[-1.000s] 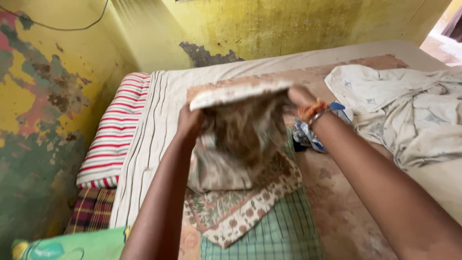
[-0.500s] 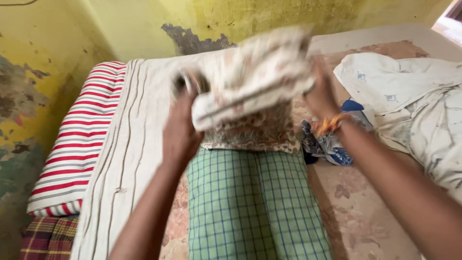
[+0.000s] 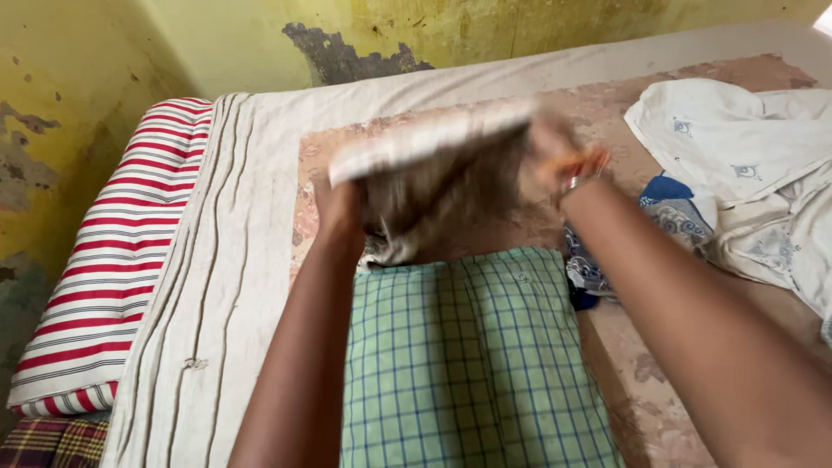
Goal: The person sits on a bed and folds a floral-patterned pillowcase around a green checkered pillow. They smooth the fabric, tuck the edges, and adjust the pillowcase to fit neatly.
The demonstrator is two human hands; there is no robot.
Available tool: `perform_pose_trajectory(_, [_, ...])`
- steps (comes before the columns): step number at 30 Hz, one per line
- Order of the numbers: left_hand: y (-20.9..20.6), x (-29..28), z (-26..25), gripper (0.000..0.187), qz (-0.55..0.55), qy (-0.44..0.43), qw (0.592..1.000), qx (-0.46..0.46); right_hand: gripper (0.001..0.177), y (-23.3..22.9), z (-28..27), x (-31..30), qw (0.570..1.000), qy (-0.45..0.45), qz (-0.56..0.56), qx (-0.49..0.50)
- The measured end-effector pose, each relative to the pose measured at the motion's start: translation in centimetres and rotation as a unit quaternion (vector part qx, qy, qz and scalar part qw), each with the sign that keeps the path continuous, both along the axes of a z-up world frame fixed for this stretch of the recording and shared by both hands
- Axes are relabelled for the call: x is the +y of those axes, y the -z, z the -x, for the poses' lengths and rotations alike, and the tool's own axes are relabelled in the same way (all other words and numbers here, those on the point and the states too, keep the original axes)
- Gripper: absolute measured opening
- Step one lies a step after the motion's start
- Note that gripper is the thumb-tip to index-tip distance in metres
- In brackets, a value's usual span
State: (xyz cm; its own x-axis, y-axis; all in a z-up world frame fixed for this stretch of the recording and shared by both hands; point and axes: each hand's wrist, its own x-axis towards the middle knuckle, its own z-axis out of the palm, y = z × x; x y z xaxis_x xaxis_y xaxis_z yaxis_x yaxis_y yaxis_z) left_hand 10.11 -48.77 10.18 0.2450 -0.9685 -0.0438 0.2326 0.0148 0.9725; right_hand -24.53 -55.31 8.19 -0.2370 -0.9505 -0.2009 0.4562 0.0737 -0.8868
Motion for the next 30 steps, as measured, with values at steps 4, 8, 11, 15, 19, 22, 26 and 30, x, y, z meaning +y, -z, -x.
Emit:
perform_pose_trajectory(4, [-7.7,-0.2,2.6,0.049,0.447,-0.151,0.852,-0.228,0.016,-9.5,-0.3,0.2,0.898,0.096,0.418,0.094])
perform_pose_trajectory(8, [-6.9,6.6,-0.6,0.068,0.252,-0.037,0.776,-0.577,0.043,-6.0,1.3,8.2,0.608,0.11,0.325,0.716])
perform_pose_trajectory(11, [-2.4,11.0,-2.9,0.031,-0.058,0.081,0.765,-0.636,0.034,0.4,2.1,12.1,0.715,-0.085,0.061,0.692])
perform_pose_trajectory(15, [5.0,11.3,-4.6,0.045,-0.083,-0.038,0.82,-0.565,0.036,9.7,1.5,12.3,0.959,-0.006,-0.11,0.262])
perform_pose_trajectory(19, [10.3,6.7,-5.4,0.03,-0.197,-0.051,0.979,-0.001,0.023,15.3,1.4,9.0,0.983,-0.029,-0.111,-0.14])
perform_pose_trajectory(22, [11.9,3.6,-6.3,0.027,-0.223,-0.066,0.965,0.118,0.026,16.3,0.9,6.2,0.978,0.033,-0.041,-0.2])
perform_pose_trajectory(26, [13.2,2.1,-7.7,0.025,-0.15,-0.038,0.968,0.197,0.028,16.2,1.6,5.9,0.99,-0.055,0.017,-0.13])
perform_pose_trajectory(30, [14.0,2.6,-9.2,0.024,-0.162,-0.044,0.986,0.008,0.026,15.8,4.1,7.6,0.998,-0.056,-0.035,0.02])
